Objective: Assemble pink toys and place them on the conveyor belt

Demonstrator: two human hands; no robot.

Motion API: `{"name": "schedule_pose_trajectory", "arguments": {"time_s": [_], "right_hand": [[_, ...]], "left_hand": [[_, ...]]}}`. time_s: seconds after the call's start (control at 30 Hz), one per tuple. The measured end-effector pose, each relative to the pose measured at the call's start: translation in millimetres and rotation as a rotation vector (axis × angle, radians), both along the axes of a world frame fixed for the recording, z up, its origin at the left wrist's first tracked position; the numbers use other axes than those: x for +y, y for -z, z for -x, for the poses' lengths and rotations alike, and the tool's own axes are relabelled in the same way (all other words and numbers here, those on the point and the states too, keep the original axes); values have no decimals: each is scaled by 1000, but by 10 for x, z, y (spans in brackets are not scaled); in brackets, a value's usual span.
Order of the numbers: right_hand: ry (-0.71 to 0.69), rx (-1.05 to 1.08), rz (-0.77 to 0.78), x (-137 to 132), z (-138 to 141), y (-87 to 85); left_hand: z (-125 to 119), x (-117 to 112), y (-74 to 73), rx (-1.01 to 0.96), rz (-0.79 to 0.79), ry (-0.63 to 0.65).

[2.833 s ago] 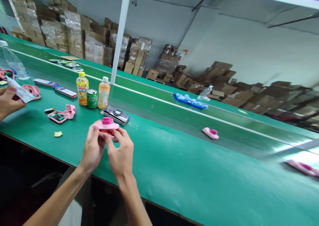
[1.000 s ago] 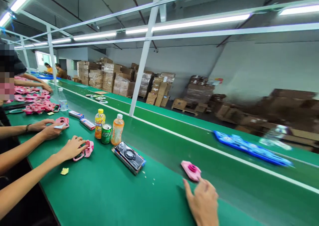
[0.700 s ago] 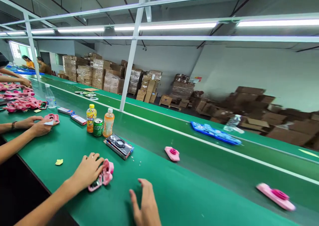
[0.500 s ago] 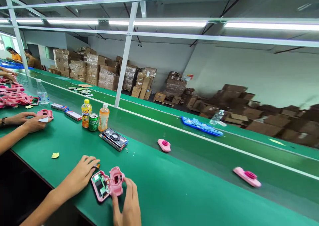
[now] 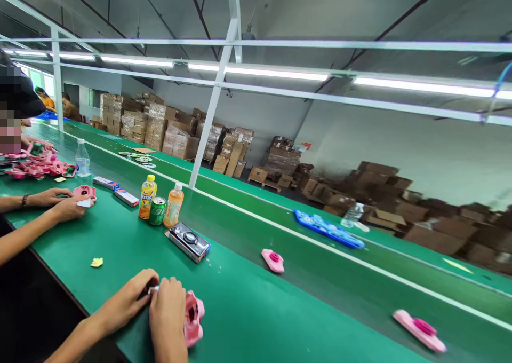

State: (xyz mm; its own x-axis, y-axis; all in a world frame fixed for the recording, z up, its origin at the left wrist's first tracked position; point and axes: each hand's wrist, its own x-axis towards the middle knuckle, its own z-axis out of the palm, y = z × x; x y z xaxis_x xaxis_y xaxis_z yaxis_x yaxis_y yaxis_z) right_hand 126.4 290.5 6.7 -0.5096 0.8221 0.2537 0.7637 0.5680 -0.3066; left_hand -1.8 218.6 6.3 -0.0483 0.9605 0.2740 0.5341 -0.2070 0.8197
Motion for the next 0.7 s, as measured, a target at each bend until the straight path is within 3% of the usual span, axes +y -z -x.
{"name": "schedule_pose_trajectory", "arguments": {"time_s": [0.07, 0.13, 0.23, 0.33, 0.43, 0.6, 0.7], "right_hand": [[-26, 80, -29, 64, -7, 78], [-114, 245, -78, 139, -33, 194], [-258, 497, -280, 237, -49, 420], [-348, 592, -438, 282, -72, 573], [-490, 550, -379, 334, -155, 505], [-778, 381, -242, 500, -237, 156], [-793, 419, -193, 541, -178, 135]], "left_hand": [[-12, 28, 87, -21, -24, -31], [-26, 67, 196, -101, -16, -145], [-77, 131, 363, -349, 71, -323], [-145, 171, 438, -672, 106, -281], [-167, 175, 392, -861, 74, -171], [-116, 193, 363, -906, 27, -25], [-116, 230, 435, -1009, 69, -19]]}}
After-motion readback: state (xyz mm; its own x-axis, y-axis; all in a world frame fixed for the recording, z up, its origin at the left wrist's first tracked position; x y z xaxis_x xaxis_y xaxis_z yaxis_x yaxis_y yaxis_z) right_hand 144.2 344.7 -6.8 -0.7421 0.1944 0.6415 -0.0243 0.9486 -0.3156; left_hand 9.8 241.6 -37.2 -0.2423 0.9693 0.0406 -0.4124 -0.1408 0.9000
